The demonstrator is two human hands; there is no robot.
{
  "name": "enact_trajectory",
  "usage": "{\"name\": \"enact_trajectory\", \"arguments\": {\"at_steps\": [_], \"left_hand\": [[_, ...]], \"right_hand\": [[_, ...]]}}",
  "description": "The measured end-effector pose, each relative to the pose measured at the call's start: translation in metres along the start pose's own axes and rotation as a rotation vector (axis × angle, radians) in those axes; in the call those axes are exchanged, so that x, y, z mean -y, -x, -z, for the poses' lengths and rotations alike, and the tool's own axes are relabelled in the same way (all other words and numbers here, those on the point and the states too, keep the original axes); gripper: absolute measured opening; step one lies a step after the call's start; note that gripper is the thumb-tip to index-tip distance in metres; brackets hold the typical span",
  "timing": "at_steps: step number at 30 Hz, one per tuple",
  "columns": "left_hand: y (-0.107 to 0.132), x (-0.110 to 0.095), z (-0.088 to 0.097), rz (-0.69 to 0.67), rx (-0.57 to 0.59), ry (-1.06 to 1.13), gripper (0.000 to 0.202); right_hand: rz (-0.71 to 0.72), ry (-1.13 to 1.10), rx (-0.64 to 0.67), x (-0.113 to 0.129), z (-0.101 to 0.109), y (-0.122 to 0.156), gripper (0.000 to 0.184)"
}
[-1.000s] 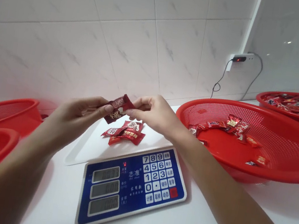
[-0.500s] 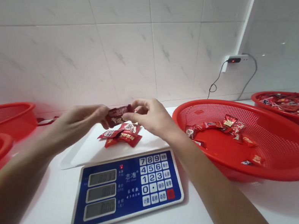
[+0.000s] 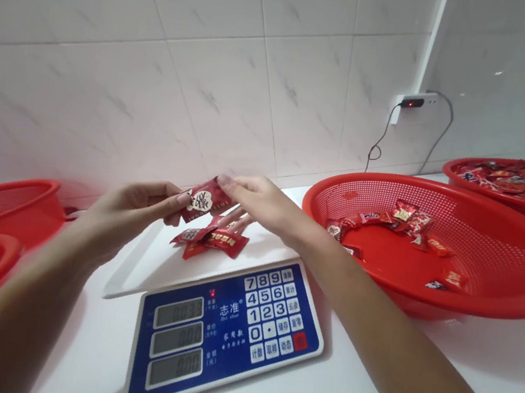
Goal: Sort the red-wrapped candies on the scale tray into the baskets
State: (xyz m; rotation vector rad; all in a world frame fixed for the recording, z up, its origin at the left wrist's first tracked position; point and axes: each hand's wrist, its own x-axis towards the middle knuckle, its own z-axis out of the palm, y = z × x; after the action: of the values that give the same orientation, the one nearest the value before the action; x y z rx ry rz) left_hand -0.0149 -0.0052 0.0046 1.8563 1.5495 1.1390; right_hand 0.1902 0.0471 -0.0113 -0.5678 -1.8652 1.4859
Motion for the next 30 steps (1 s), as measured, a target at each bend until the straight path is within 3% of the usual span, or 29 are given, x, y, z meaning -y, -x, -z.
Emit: {"name": "enact_trajectory", "arguments": {"at_steps": [3, 9, 15, 21, 25, 27, 30], "left_hand": [[0.003, -0.005, -0.003, -0.027, 0.051, -0.055, 0.037], [0.006, -0.004, -0.005, -0.076, 0.116, -0.149, 0.037], [0.004, -0.003, -0.009, 0.016, 0.12, -0.157, 0.039], [-0.001, 0.004, -0.011, -0.003, 0.002, -0.211, 0.04], [-0.004, 0.015, -0.005, 0.052, -0.007, -0.419, 0.04], [-0.004, 0.016, 0.001, 0.052, -0.097, -0.466, 0.039], [0.001, 0.006, 0.012, 0.016, -0.263, -0.362, 0.039]], "right_hand": [[0.066, 0.087, -0.044, -0.003, 0.0, -0.002, 0.016], [0.011, 0.149, -0.067, -0.005, 0.0, -0.002, 0.017], [0.029, 0.259, -0.124, -0.01, 0.0, -0.003, 0.024], [-0.019, 0.452, -0.313, -0.006, -0.004, 0.0, 0.041], [-0.03, 0.608, -0.456, 0.002, 0.003, 0.004, 0.048], [-0.007, 0.643, -0.509, 0.01, 0.007, 0.008, 0.046], [0.056, 0.597, -0.563, 0.032, 0.012, 0.023, 0.041]]}}
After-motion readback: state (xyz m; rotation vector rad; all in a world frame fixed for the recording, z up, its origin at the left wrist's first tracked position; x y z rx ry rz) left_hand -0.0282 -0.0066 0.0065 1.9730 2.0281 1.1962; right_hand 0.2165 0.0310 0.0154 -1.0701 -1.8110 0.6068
